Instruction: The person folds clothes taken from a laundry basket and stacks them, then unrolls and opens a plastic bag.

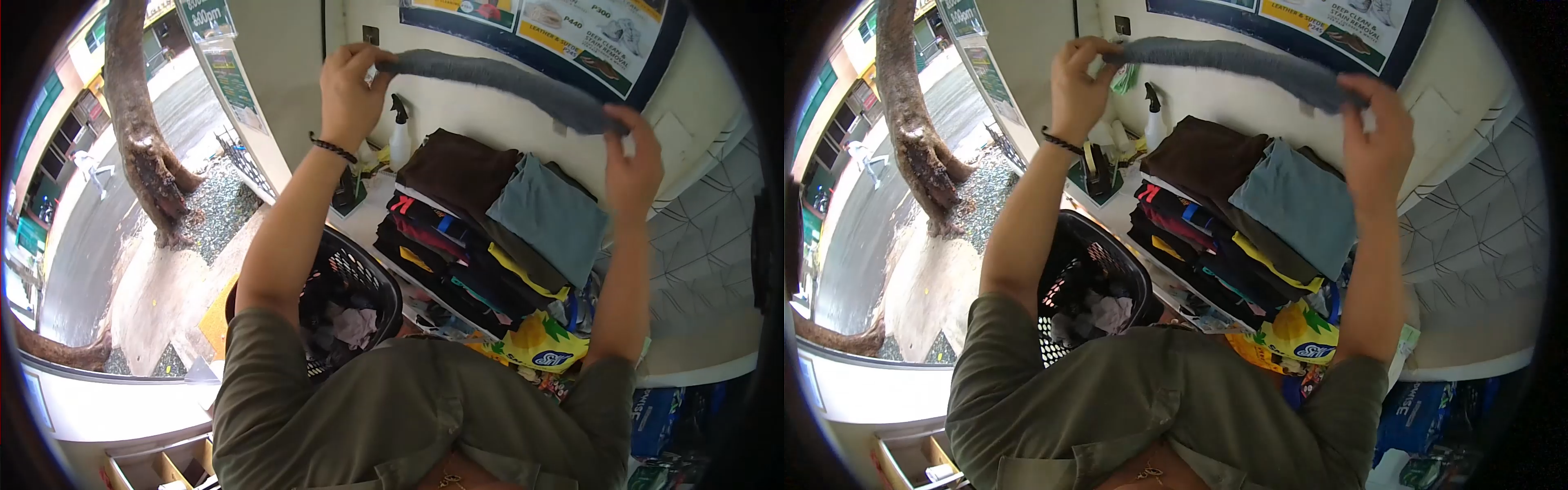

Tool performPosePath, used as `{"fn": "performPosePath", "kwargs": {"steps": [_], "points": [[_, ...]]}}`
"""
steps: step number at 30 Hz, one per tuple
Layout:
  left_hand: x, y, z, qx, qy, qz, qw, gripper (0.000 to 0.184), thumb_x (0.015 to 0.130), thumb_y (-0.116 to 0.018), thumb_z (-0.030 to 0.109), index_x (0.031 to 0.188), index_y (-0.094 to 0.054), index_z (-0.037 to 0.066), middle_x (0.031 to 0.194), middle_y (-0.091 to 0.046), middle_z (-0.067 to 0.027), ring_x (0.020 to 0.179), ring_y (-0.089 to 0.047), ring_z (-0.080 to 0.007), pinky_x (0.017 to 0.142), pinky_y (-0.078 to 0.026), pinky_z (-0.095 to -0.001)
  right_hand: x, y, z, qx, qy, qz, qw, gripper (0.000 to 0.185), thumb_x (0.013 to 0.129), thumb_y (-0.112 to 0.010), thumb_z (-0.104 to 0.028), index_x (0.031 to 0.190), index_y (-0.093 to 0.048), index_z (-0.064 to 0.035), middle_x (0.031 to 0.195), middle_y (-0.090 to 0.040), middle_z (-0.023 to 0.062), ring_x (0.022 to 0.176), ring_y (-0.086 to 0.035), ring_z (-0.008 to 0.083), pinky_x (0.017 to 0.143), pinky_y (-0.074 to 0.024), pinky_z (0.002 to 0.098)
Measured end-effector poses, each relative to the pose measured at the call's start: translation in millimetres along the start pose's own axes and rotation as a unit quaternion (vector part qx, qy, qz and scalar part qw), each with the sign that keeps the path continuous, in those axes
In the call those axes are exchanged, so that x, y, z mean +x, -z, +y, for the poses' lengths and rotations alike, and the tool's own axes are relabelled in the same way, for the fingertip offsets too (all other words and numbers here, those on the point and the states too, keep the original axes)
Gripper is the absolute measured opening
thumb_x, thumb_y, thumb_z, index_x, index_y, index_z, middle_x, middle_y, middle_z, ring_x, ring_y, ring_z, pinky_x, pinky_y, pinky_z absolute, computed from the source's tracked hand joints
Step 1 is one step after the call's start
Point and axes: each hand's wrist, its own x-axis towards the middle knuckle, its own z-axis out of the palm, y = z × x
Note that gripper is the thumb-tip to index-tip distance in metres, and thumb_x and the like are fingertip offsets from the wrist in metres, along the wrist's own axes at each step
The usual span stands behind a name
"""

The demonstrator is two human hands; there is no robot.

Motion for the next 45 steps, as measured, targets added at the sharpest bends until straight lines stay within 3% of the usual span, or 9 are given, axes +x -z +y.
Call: {"fn": "performPosePath", "kwargs": {"steps": [7, 13, 17, 18, 20, 22, 24, 33, 45], "points": [[-140.3, -45.2, -56.4, 0.100, 0.058, -0.266, 0.957, 0.023, 0.074, -0.067, 0.006, 0.093, -0.070, 0.018, 0.106, -0.062, -0.0038, 0.104, -0.055, -0.0296, 0.089, -0.043, -0.0433, -146.2, -31.4, 12.5, -0.044, 0.110, -0.321, 0.939, 0.024, 0.077, -0.068, -0.013, 0.101, -0.068, -0.0131, 0.100, -0.065, 0.0040, 0.098, -0.059, 0.0232, 0.096, -0.0353, 0.0441], [-212.3, 34.4, -3.4, 0.032, 0.180, -0.256, 0.949, 0.024, 0.076, -0.068, 0.009, 0.100, -0.067, 0.009, 0.104, -0.062, -0.0115, 0.102, -0.059, -0.0310, 0.088, -0.047, -0.0408, -118.5, -32.1, -4.0, -0.010, 0.031, -0.338, 0.941, 0.036, 0.081, -0.071, -0.039, 0.104, -0.067, -0.0116, 0.104, -0.065, 0.0047, 0.104, -0.057, 0.0264, 0.098, -0.0333, 0.0467], [-268.2, 134.7, 28.1, -0.243, 0.212, -0.667, 0.672, 0.015, 0.080, -0.063, 0.012, 0.092, -0.069, 0.003, 0.089, -0.067, -0.0118, 0.080, -0.064, -0.0256, 0.074, -0.051, -0.0347, -71.6, -71.4, -11.0, -0.006, 0.074, -0.251, 0.965, 0.047, 0.087, -0.063, -0.046, 0.121, -0.061, -0.0138, 0.123, -0.060, 0.0092, 0.120, -0.051, 0.0299, 0.099, -0.0329, 0.0496], [-306.4, 160.6, 27.4, -0.323, 0.318, -0.753, 0.477, 0.018, 0.081, -0.063, 0.013, 0.094, -0.070, 0.005, 0.095, -0.069, -0.0118, 0.083, -0.064, -0.0254, 0.077, -0.050, -0.0364, -68.7, -89.4, -8.3, -0.007, 0.095, -0.239, 0.966, 0.049, 0.087, -0.063, -0.047, 0.124, -0.060, -0.0152, 0.128, -0.056, 0.0105, 0.123, -0.048, 0.0315, 0.100, -0.0319, 0.0512], [-324.6, 211.8, 82.4, -0.272, 0.122, -0.782, 0.548, 0.023, 0.082, -0.062, 0.021, 0.094, -0.071, 0.004, 0.090, -0.071, -0.0133, 0.082, -0.068, -0.0228, 0.072, -0.053, -0.0350, -73.4, -127.3, -1.7, -0.009, 0.135, -0.213, 0.968, 0.053, 0.088, -0.061, -0.049, 0.130, -0.057, -0.0179, 0.139, -0.049, 0.0130, 0.130, -0.043, 0.0346, 0.103, -0.0298, 0.0544], [-352.5, 238.5, 123.6, -0.256, 0.084, -0.776, 0.571, 0.023, 0.082, -0.062, 0.022, 0.094, -0.071, 0.004, 0.090, -0.071, -0.0137, 0.082, -0.068, -0.0232, 0.073, -0.053, -0.0353, -108.3, -159.9, 13.6, -0.020, 0.115, -0.351, 0.929, 0.067, 0.088, -0.055, -0.057, 0.145, -0.039, -0.0241, 0.149, -0.035, 0.0167, 0.138, -0.032, 0.0383, 0.109, -0.0221, 0.0586], [-379.5, 244.2, 153.7, -0.268, 0.231, -0.782, 0.514, 0.024, 0.082, -0.062, 0.023, 0.094, -0.071, 0.004, 0.091, -0.071, -0.0140, 0.083, -0.068, -0.0236, 0.073, -0.053, -0.0356, -137.4, -176.6, 19.6, -0.038, 0.074, -0.488, 0.869, 0.074, 0.088, -0.051, -0.061, 0.150, -0.030, -0.0256, 0.151, -0.032, 0.0182, 0.139, -0.030, 0.0383, 0.111, -0.0190, 0.0592], [-488.8, 200.5, 229.3, -0.035, 0.732, -0.476, 0.485, 0.026, 0.082, -0.063, 0.025, 0.095, -0.070, 0.004, 0.092, -0.070, -0.0156, 0.085, -0.068, -0.0255, 0.074, -0.053, -0.0369, -132.7, -183.3, 29.2, -0.023, 0.103, -0.497, 0.861, 0.074, 0.091, -0.047, -0.059, 0.152, -0.023, -0.0243, 0.153, -0.029, 0.0195, 0.141, -0.027, 0.0376, 0.111, -0.0189, 0.0592], [-517.4, 233.8, 340.9, 0.058, 0.847, -0.300, 0.435, 0.030, 0.083, -0.063, 0.029, 0.096, -0.070, 0.003, 0.094, -0.070, -0.0176, 0.088, -0.067, -0.0280, 0.076, -0.053, -0.0387, -133.0, -178.2, 31.2, 0.006, 0.122, -0.487, 0.865, 0.066, 0.096, -0.043, -0.054, 0.151, -0.028, -0.0216, 0.152, -0.031, 0.0193, 0.141, -0.029, 0.0365, 0.112, -0.0192, 0.0572]]}}
